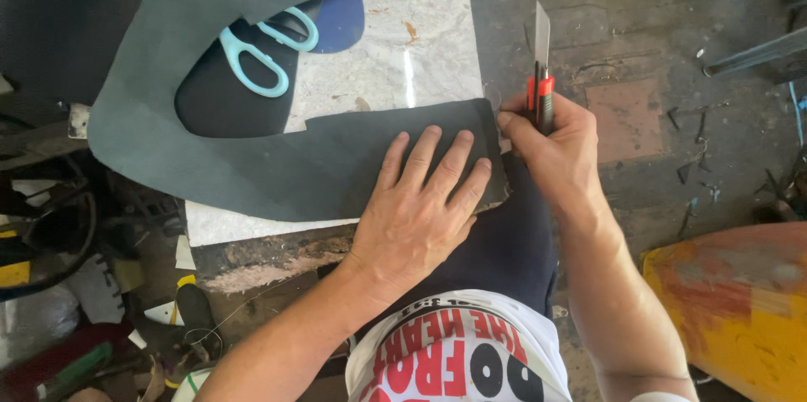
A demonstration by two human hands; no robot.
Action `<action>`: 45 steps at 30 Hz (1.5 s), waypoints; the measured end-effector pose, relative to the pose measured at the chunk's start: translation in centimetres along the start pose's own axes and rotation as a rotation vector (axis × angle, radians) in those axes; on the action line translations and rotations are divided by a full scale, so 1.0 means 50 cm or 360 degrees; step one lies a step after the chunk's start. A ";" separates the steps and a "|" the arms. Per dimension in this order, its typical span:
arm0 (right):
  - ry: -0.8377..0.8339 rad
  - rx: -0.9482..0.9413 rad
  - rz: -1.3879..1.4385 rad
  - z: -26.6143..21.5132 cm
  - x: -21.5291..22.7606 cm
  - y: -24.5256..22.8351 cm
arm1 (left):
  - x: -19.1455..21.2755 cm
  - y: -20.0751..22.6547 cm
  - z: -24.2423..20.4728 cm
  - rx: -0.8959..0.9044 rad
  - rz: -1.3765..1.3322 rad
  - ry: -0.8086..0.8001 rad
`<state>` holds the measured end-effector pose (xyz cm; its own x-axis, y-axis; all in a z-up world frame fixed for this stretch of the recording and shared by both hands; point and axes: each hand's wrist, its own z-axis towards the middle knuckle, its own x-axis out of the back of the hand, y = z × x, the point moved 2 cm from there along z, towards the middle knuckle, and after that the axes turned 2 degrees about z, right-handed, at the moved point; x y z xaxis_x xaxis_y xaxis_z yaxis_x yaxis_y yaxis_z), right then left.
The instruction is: The person uses a utility knife to cut a dark sheet of material on a workbench. They hold the sheet steady with one hand while guiding the knife along the edge to trim and shape it. The person repositions the sheet several times to continue cutting different sections.
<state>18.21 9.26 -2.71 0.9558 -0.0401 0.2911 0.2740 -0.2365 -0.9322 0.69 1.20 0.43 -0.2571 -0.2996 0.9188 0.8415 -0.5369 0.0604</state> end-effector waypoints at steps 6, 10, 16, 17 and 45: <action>-0.0100 -0.0171 0.0322 0.006 -0.014 0.005 | -0.010 0.001 -0.004 -0.0024 0.0014 -0.0009; -0.0137 -0.0302 0.0276 0.022 -0.027 0.010 | -0.009 0.001 -0.004 -0.0005 0.0030 -0.0017; -0.0137 -0.0087 0.0187 -0.003 0.014 0.002 | -0.005 0.003 -0.002 0.0019 0.0070 -0.0062; -0.0176 0.0041 -0.0123 -0.011 0.032 0.003 | -0.004 0.003 -0.001 0.0024 0.0068 -0.0085; 0.0075 0.0908 -0.1900 -0.121 0.069 -0.002 | -0.003 -0.003 -0.003 0.0019 0.0027 -0.0062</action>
<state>20.84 3.28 -0.28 0.0962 -0.1300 0.9868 0.9560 0.2882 -0.0552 0.50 1.21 0.25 -0.2247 -0.2776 0.9341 0.8511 -0.5226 0.0494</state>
